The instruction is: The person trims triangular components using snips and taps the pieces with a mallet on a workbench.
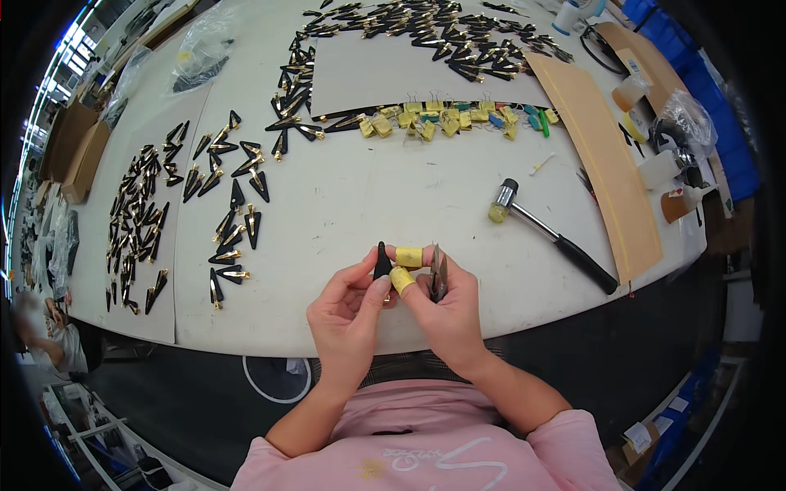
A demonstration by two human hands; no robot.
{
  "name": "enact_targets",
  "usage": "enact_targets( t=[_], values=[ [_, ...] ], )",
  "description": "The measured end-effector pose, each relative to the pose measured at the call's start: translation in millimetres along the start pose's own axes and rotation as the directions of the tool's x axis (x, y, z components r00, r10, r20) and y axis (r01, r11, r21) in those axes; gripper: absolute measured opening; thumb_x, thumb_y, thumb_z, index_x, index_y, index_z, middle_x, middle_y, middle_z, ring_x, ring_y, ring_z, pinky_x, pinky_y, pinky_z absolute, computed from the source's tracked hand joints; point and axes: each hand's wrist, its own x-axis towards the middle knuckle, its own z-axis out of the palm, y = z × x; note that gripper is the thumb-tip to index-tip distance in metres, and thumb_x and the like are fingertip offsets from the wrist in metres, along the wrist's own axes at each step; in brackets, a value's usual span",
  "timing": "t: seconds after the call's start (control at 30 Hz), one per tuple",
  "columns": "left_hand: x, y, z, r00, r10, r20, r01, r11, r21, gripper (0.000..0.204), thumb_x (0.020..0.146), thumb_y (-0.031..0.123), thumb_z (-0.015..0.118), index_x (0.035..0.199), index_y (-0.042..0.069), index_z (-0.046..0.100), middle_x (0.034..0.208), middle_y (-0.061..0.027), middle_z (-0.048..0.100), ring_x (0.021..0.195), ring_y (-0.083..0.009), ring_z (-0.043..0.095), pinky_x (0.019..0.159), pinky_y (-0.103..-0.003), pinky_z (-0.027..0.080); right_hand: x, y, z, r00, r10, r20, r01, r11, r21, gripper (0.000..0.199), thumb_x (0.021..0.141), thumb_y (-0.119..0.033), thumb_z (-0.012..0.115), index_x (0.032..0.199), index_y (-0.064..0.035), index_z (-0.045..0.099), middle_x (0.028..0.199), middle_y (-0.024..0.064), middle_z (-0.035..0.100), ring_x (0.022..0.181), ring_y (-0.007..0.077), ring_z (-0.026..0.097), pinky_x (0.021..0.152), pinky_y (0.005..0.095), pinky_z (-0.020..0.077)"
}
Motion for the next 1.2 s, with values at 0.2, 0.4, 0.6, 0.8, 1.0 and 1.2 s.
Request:
enact_targets(
  t=[0.2, 0.4, 0.6, 0.8, 1.0, 1.2],
  values=[
    [-0.6, 0.3, 2.8, 0.999, -0.035, 0.005, 0.035, 0.999, -0.022, 0.035, 0.09, -0.004, 0.058, 0.125, -0.003, 0.057, 0.09, -0.0062, 0.063, 0.083, -0.0111, 0.062, 0.077, -0.026, 0.055, 1.4, 0.0, -3.5, 1.0, 0.003, -0.006, -0.003, 1.0, -0.004, 0.009, 0.084, 0.004, 0.057, 0.093, 0.0043, 0.058, 0.091, -0.0015, 0.061, 0.055, -0.0002, 0.028, 0.047, 0.0201, 0.0262],
    [-3.2, -12.4, -0.1, 0.998, 0.043, 0.038, -0.044, 0.999, 0.021, 0.037, 0.09, -0.007, 0.057, 0.126, -0.001, 0.057, 0.095, -0.0061, 0.06, 0.086, -0.011, 0.061, 0.079, -0.027, 0.056, 2.1, 0.2, -2.6, 1.0, -0.015, 0.005, 0.015, 1.0, -0.002, 0.005, 0.085, 0.004, 0.056, 0.09, 0.0048, 0.056, 0.082, -0.0025, 0.054, 0.056, 0.0004, 0.028, 0.048, 0.0202, 0.0271],
    [-2.1, -11.3, 2.1, 1.0, 0.025, -0.007, -0.024, 0.999, 0.027, 0.029, 0.089, -0.005, 0.058, 0.118, -0.006, 0.06, 0.093, -0.008, 0.063, 0.084, -0.0122, 0.063, 0.076, -0.027, 0.057, 2.5, 1.1, -3.0, 1.0, -0.019, -0.002, 0.019, 0.998, -0.059, 0.003, 0.086, 0.004, 0.056, 0.088, 0.0043, 0.055, 0.075, -0.0027, 0.044, 0.056, 0.0006, 0.03, 0.048, 0.0206, 0.0271],
    [-2.3, -4.6, 0.9, 0.999, -0.034, -0.022, 0.033, 0.999, -0.039, 0.024, 0.088, -0.002, 0.062, 0.111, -0.009, 0.061, 0.093, -0.0121, 0.066, 0.082, -0.0142, 0.065, 0.075, -0.028, 0.057, 0.1, 3.9, -5.2, 0.999, -0.036, 0.018, 0.037, 0.996, -0.081, 0.003, 0.085, 0.004, 0.056, 0.087, 0.0037, 0.054, 0.076, -0.0028, 0.046, 0.054, 0.0006, 0.03, 0.047, 0.0204, 0.0268],
    [4.6, 3.7, -6.5, 0.995, -0.086, 0.041, 0.091, 0.987, -0.132, 0.02, 0.089, -0.001, 0.062, 0.106, -0.01, 0.058, 0.097, -0.0142, 0.067, 0.086, -0.0154, 0.066, 0.077, -0.028, 0.057, -0.3, 3.5, -7.8, 0.999, -0.018, 0.047, 0.017, 1.0, 0.012, 0.019, 0.084, 0.004, 0.058, 0.103, 0.0023, 0.062, 0.09, -0.0024, 0.06, 0.053, -0.0008, 0.029, 0.047, 0.018, 0.0266],
    [1.6, 9.7, -6.8, 0.987, -0.132, 0.086, 0.144, 0.977, -0.157, 0.019, 0.09, 0.0, 0.061, 0.107, -0.009, 0.057, 0.101, -0.0163, 0.066, 0.091, -0.0163, 0.065, 0.082, -0.03, 0.057, 0.1, 1.6, -8.2, 0.998, -0.003, 0.059, 0.001, 1.0, 0.029, 0.033, 0.083, 0.004, 0.058, 0.116, -0.0004, 0.062, 0.088, -0.004, 0.06, 0.054, -0.0014, 0.028, 0.046, 0.0173, 0.0255]
  ],
)
